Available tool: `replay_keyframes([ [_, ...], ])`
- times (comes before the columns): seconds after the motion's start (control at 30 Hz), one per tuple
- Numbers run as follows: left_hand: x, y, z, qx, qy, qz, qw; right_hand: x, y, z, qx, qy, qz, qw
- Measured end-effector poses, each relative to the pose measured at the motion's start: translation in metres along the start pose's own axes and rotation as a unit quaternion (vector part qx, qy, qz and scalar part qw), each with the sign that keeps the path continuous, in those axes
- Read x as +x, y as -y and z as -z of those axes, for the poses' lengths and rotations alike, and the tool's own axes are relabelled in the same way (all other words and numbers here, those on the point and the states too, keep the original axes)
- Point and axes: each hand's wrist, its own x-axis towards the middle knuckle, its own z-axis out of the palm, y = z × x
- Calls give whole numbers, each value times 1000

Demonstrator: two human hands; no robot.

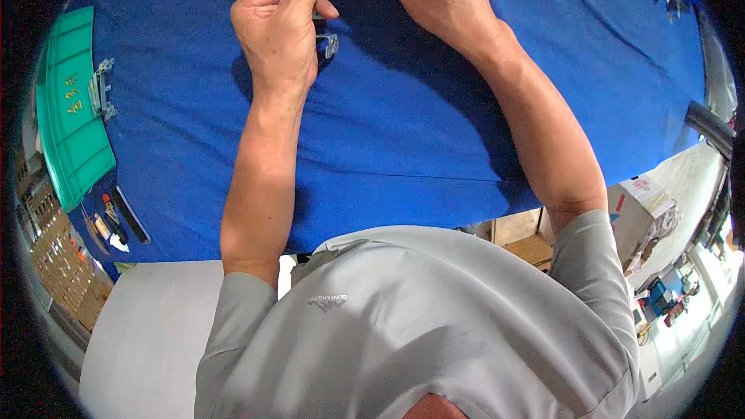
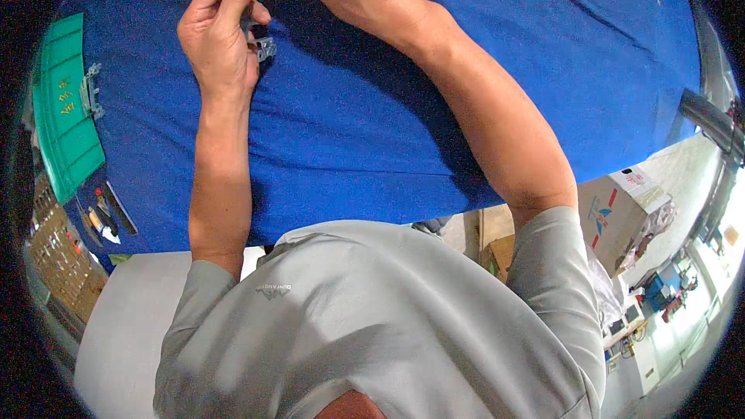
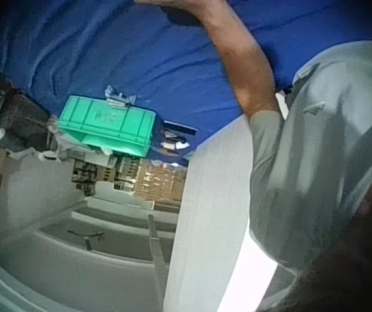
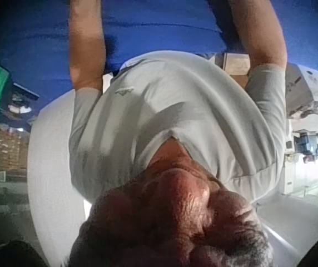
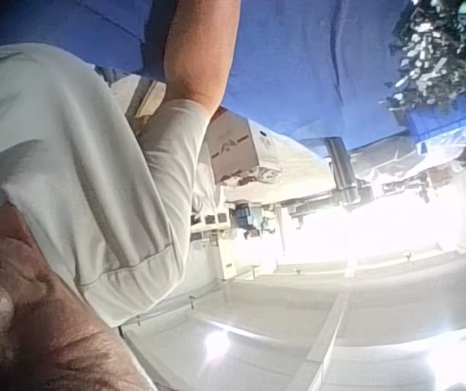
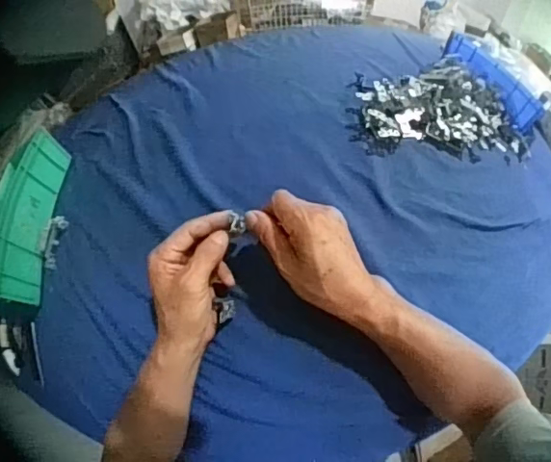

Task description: Assembling small metal components or clips on a blue-clothed workbench.

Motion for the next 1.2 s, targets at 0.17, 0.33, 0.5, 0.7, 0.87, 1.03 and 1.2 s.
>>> replay_keyframes([
  [0.17, 0, 1, -2, 5, -13, 7, 1000, 0, 0, 0, 11, 4, 5, 1000],
  [0.33, 0, 4, 0, 7, -21, 4, 1000, 0, -6, -3, 58, -11, 48, 997],
  [0.5, -3, -2, -4, 34, -40, -28, 998, 2, 3, 4, -17, 57, -37, 998],
  [0.7, -5, -2, -4, 41, -37, -25, 998, 0, -2, 2, -16, 33, 48, 998],
  [0.87, -1, -4, 2, 27, -22, 43, 998, 1, -5, 3, -30, 47, 61, 997],
  [1.03, -4, -7, -4, 51, -38, 11, 998, -2, -1, 3, -120, 76, 65, 988],
  [1.2, -7, -13, -12, 114, -86, -92, 986, 3, 8, 6, -59, 35, 67, 995],
])
